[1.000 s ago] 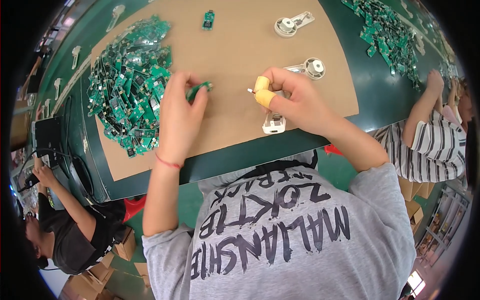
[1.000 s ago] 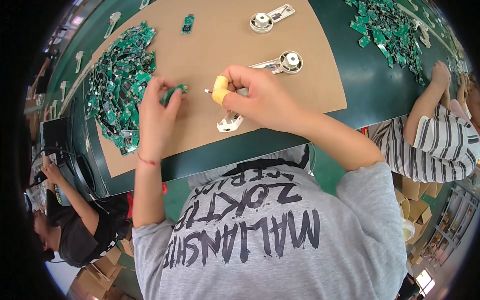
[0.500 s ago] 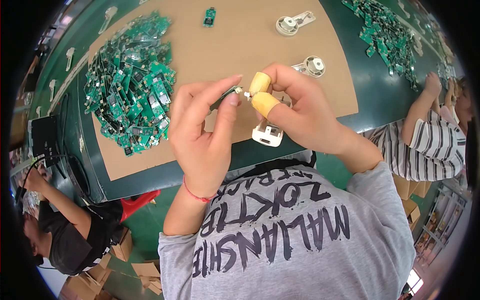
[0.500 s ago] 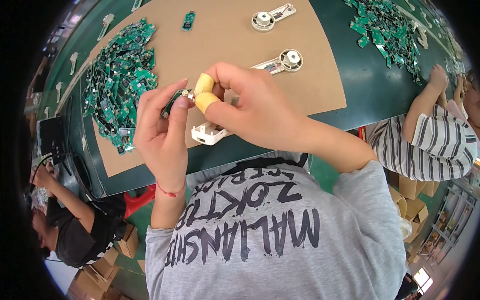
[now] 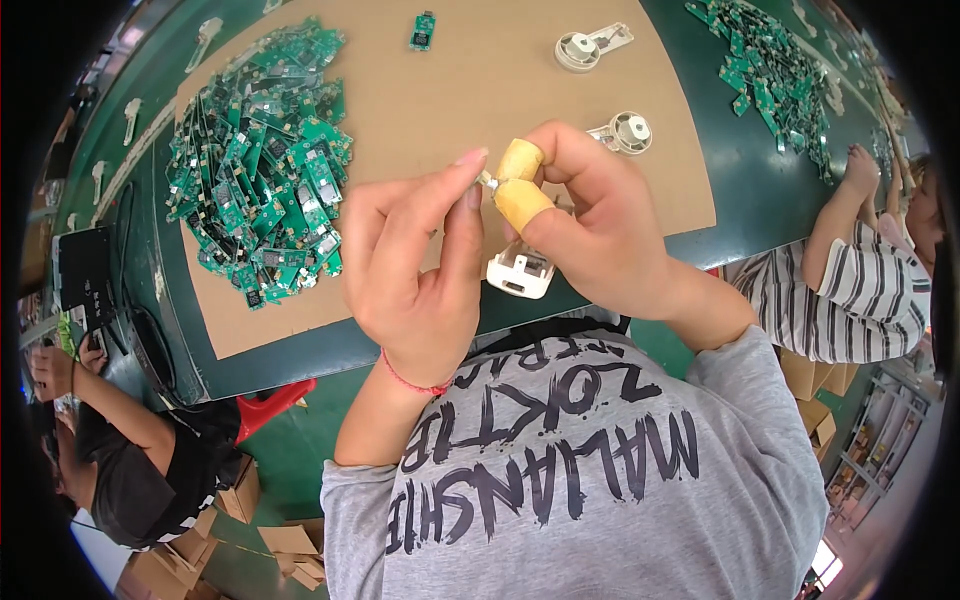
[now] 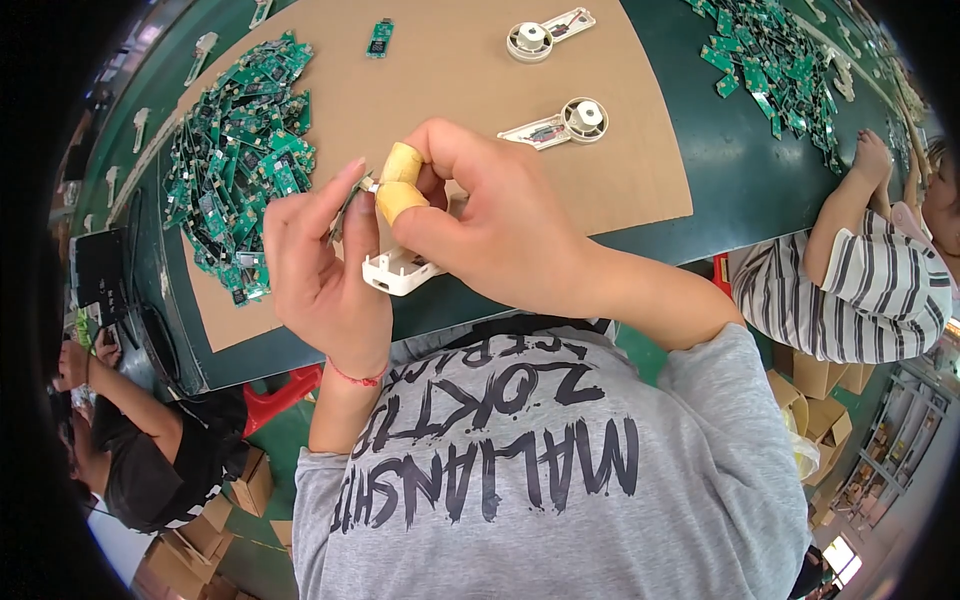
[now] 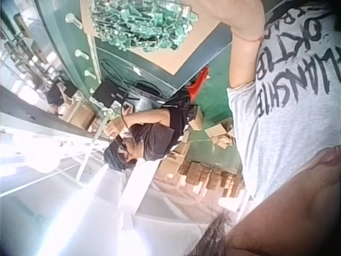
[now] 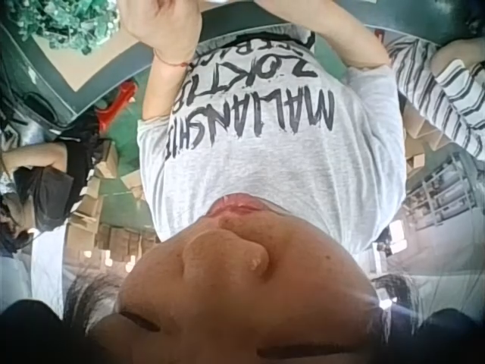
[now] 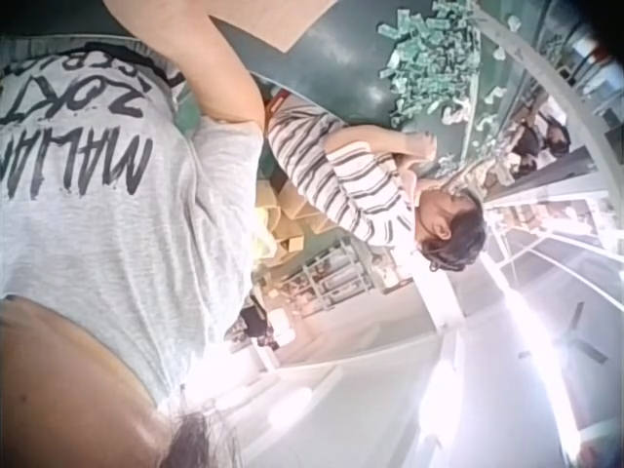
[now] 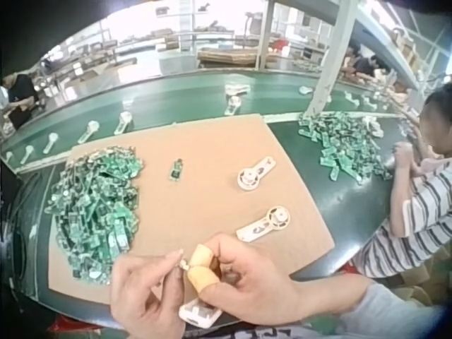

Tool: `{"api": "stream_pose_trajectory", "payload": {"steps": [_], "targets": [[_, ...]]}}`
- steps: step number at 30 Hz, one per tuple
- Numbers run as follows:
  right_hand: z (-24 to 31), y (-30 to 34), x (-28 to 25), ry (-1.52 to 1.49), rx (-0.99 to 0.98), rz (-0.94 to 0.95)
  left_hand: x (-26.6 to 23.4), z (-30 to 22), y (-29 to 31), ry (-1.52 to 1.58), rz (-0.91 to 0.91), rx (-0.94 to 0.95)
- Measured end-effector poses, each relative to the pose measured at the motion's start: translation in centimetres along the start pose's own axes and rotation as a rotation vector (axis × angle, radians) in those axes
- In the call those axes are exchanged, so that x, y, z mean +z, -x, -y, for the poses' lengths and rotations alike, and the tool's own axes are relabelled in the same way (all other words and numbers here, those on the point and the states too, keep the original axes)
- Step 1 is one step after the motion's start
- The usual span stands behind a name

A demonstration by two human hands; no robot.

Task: The person assembles electronic components by inserting printed circuit boards into plastic housings by hand.

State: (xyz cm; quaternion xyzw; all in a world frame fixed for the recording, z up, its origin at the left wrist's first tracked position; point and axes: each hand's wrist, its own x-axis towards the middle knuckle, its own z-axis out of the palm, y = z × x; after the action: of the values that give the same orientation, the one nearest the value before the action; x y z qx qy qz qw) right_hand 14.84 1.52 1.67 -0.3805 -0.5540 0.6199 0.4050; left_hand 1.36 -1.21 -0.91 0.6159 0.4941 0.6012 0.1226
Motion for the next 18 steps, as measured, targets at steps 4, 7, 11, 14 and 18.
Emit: {"api": "stream_pose_trajectory", "payload": {"steps": [4, 7, 11, 14, 18], "targets": [[-0.11, -0.07, -0.08, 0.076, -0.050, 0.011, -0.04, -0.08, 0.06, 0.003, -0.008, 0.004], [-0.27, -0.03, 0.25, -0.003, -0.025, 0.024, -0.04, -0.06, -0.05, -0.020, -0.021, 0.051], [-0.50, -0.04, 0.57, -0.060, -0.064, 0.017, -0.02, 0.03, 0.35, 0.033, -0.041, -0.001], [-0.23, -0.09, 0.73, -0.044, -0.053, 0.011, -0.21, -0.09, 0.12, -0.022, -0.043, 0.041], [-0.46, -0.18, 0.49, 0.083, -0.103, -0.012, -0.23, 0.00, -0.04, -0.054, -0.043, 0.089]]}}
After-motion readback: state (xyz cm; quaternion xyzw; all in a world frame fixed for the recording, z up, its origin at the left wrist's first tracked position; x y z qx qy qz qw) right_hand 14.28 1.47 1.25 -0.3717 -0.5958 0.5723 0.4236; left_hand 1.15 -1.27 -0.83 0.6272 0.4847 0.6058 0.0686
